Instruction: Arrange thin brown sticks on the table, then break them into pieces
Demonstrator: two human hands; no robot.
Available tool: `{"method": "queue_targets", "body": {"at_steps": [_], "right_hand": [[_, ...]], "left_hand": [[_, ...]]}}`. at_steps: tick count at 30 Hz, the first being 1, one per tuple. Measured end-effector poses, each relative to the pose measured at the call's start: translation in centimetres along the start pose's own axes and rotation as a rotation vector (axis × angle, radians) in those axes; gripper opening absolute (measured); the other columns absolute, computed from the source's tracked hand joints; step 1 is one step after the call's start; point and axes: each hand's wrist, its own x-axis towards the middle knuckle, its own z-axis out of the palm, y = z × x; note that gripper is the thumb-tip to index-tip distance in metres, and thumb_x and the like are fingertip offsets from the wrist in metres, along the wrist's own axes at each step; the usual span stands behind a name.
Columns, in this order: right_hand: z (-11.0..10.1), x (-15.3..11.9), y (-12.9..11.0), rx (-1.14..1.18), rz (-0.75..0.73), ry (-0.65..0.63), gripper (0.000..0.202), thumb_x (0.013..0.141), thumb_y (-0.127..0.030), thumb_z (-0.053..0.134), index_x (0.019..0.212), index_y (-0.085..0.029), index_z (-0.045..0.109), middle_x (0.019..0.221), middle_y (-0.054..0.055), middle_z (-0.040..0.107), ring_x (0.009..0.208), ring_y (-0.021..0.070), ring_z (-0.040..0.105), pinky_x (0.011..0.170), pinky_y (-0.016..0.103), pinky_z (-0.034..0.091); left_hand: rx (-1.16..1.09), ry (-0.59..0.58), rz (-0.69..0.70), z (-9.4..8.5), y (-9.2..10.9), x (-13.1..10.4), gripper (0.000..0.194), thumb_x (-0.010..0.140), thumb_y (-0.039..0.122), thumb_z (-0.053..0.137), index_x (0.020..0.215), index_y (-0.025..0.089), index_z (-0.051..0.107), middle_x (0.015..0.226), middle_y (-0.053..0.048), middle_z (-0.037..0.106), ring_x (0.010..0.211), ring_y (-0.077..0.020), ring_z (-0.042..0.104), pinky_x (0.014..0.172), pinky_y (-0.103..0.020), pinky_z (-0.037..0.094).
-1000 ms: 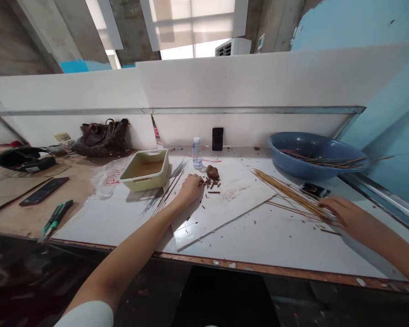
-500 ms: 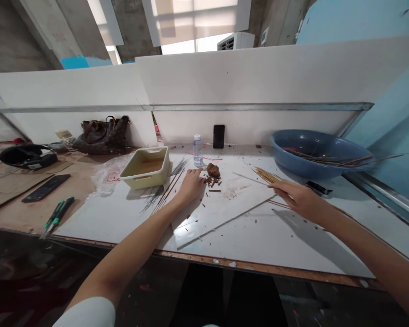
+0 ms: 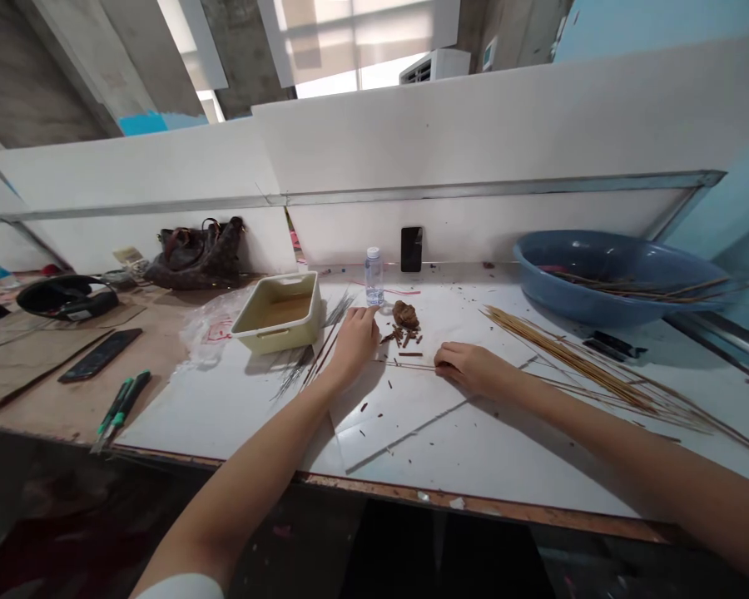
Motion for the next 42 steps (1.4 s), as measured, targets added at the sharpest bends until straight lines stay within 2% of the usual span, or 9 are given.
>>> {"method": "queue_targets", "body": {"at_steps": [6,10,15,18,24,28,31,33,42], "right_hand": [[-0.2,-0.4,-1.6,0.105,-0.040,0.064,0.018,0.112,-0.028,0.050,0.105,-0.023,0.066,0.103,0.008,0.071,0.095,0.0228,0.068,0.086,0.036,0.054],[1.4,-1.9,-4.0,0.070,-0.096,0.006,0.023,0.113,-0.024,0.045,0.102,-0.021,0.065,0.098,0.008,0.066,0.084,0.0216,0.065,0.078,0.035,0.054],[2.6,-2.7,-5.1,0.017,0.089,0.051,0.012,0.111,-0.024,0.051,0.109,-0.021,0.063,0.105,0.009,0.068,0.093,0.0241,0.065,0.086,0.039,0.055],[2.6,-2.5,-4.7,-0.100,0.188,0.061,0.015,0.110,-0.021,0.050,0.102,-0.021,0.063,0.102,0.009,0.069,0.090,0.0247,0.064,0.085,0.040,0.052],[1.9,-2.9,-4.7,-0.230,0.225,0.039,0.022,0.107,-0.013,0.045,0.095,-0.019,0.063,0.097,0.014,0.067,0.089,0.0294,0.060,0.082,0.042,0.044],[2.3,-3.8,-7.7,-0.233,0.089,0.003,0.020,0.109,-0.015,0.048,0.098,-0.019,0.064,0.098,0.010,0.068,0.090,0.0260,0.060,0.084,0.040,0.042],[3.4,-4.0,-10.0,-0.338,-0.113,-0.023,0.020,0.108,-0.013,0.050,0.097,-0.018,0.066,0.095,0.009,0.068,0.088,0.0259,0.058,0.083,0.040,0.039],[4.0,-3.7,-10.6,-0.413,-0.151,-0.021,0.018,0.106,-0.011,0.052,0.098,-0.017,0.068,0.095,0.010,0.067,0.087,0.0270,0.057,0.083,0.041,0.038],[2.7,-0.1,-5.7,-0.419,0.098,-0.112,0.013,0.101,-0.010,0.058,0.102,-0.016,0.069,0.103,0.015,0.072,0.095,0.0292,0.062,0.088,0.040,0.037]], "left_hand": [[-0.024,0.080,-0.096,-0.2,0.4,0.1,0.040,0.101,0.010,0.052,0.136,0.019,0.067,0.128,-0.013,0.075,0.125,-0.0326,0.062,0.109,-0.046,0.051],[-0.037,0.127,-0.137,-1.6,-0.3,0.9,0.039,0.103,0.011,0.046,0.135,0.019,0.065,0.128,-0.012,0.075,0.126,-0.0295,0.063,0.110,-0.044,0.052],[-0.023,0.123,-0.164,-2.1,-0.6,1.0,0.037,0.099,0.010,0.049,0.130,0.021,0.067,0.121,-0.010,0.077,0.123,-0.0307,0.064,0.107,-0.045,0.053],[-0.001,0.105,-0.158,-2.3,-0.3,1.0,0.036,0.098,0.011,0.050,0.128,0.021,0.069,0.122,-0.011,0.077,0.124,-0.0315,0.063,0.107,-0.046,0.053],[0.046,0.150,-0.142,-5.3,-0.4,1.9,0.031,0.102,0.017,0.047,0.121,0.018,0.071,0.120,-0.015,0.076,0.123,-0.0350,0.061,0.109,-0.049,0.049],[0.078,0.228,-0.150,-6.4,-0.9,2.2,0.030,0.102,0.018,0.047,0.119,0.017,0.072,0.117,-0.014,0.076,0.118,-0.0349,0.061,0.106,-0.049,0.050],[0.084,0.237,-0.162,-6.4,-1.1,2.2,0.029,0.101,0.018,0.047,0.115,0.018,0.073,0.113,-0.014,0.077,0.115,-0.0344,0.062,0.105,-0.048,0.051],[0.088,0.234,-0.161,-6.3,-1.2,2.2,0.029,0.101,0.018,0.047,0.113,0.018,0.073,0.113,-0.013,0.077,0.115,-0.0344,0.062,0.105,-0.048,0.051],[0.078,0.223,-0.170,-6.1,-1.5,2.1,0.029,0.100,0.018,0.047,0.109,0.020,0.074,0.111,-0.013,0.077,0.116,-0.0335,0.064,0.105,-0.047,0.052]]}}
